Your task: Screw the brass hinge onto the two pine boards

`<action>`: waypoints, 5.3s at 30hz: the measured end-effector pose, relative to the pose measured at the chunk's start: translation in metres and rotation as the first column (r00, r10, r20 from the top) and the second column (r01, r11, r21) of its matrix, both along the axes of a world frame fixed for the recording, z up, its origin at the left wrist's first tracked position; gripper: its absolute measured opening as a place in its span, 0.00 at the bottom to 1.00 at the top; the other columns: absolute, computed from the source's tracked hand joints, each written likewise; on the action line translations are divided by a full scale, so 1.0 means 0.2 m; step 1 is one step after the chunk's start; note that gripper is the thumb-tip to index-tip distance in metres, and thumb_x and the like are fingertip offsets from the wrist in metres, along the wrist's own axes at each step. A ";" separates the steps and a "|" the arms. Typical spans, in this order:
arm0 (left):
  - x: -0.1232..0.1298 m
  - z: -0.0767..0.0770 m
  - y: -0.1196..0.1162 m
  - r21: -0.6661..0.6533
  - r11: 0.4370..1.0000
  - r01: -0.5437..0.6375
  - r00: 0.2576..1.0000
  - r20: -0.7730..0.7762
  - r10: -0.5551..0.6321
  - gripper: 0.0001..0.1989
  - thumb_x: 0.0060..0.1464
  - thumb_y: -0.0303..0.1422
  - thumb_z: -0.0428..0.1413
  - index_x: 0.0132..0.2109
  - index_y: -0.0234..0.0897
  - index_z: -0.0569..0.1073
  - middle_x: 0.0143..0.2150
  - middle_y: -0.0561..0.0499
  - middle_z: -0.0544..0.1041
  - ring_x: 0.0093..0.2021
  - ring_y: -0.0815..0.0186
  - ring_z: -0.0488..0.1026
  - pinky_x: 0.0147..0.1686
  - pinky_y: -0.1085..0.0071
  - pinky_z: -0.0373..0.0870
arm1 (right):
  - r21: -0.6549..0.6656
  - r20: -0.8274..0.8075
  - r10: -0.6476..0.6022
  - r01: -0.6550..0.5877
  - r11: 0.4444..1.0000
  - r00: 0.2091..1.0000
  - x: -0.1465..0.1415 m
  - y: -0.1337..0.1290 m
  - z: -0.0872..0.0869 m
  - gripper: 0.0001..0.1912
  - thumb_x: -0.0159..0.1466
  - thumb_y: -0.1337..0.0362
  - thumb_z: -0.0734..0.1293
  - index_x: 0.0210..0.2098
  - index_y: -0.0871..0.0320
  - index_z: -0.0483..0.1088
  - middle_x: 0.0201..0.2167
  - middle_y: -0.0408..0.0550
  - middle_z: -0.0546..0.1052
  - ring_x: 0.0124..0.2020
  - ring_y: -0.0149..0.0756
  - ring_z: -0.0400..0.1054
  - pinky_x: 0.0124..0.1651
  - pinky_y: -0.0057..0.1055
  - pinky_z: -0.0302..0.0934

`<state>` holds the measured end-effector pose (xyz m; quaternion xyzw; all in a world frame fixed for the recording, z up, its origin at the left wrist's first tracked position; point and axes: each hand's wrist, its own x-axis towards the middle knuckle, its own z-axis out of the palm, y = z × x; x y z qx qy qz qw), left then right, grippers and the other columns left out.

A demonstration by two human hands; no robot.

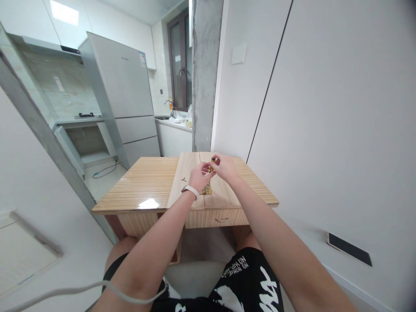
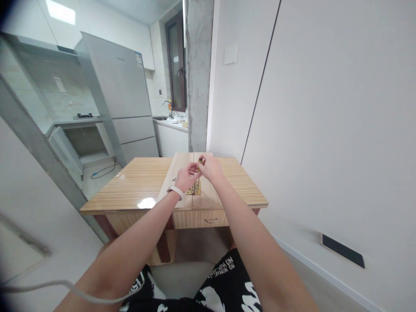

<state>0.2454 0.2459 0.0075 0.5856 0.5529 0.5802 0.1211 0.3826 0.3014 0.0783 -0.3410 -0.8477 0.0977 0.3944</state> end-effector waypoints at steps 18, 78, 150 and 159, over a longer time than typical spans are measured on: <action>-0.04 -0.02 -0.02 -0.100 0.989 0.107 0.992 -0.060 -0.113 0.13 0.58 0.33 0.63 0.50 0.37 0.78 0.46 0.43 0.83 0.47 0.58 0.80 0.48 0.61 0.77 | -0.087 0.454 0.173 -0.150 0.985 0.874 0.01 -0.13 0.17 0.14 0.68 0.74 0.62 0.48 0.58 0.75 0.48 0.51 0.80 0.48 0.38 0.72 0.47 0.28 0.61; -0.22 -0.37 -0.13 -0.262 0.957 -0.127 0.730 -0.677 -0.088 0.41 0.55 0.59 0.57 0.67 0.38 0.68 0.66 0.39 0.70 0.65 0.47 0.66 0.66 0.53 0.60 | -0.095 0.695 0.157 -0.128 0.987 0.702 -0.10 0.00 0.19 0.10 0.68 0.67 0.69 0.48 0.60 0.70 0.51 0.55 0.77 0.46 0.37 0.71 0.43 0.27 0.60; -0.22 -0.38 -0.12 -0.237 0.964 -0.120 0.729 -0.680 -0.077 0.41 0.55 0.60 0.57 0.66 0.39 0.68 0.65 0.40 0.71 0.64 0.48 0.67 0.65 0.53 0.62 | 0.069 0.674 0.013 -0.080 0.994 0.739 -0.10 -0.03 0.14 0.07 0.71 0.61 0.64 0.43 0.57 0.72 0.43 0.54 0.81 0.43 0.42 0.74 0.38 0.31 0.56; -0.22 -0.37 -0.12 -0.258 0.958 -0.125 0.729 -0.678 -0.087 0.43 0.54 0.62 0.56 0.67 0.39 0.67 0.66 0.40 0.70 0.65 0.48 0.66 0.66 0.54 0.61 | 0.027 0.678 0.038 -0.076 0.997 0.734 -0.06 0.01 0.12 0.10 0.70 0.58 0.65 0.46 0.58 0.70 0.47 0.56 0.80 0.43 0.42 0.73 0.39 0.32 0.59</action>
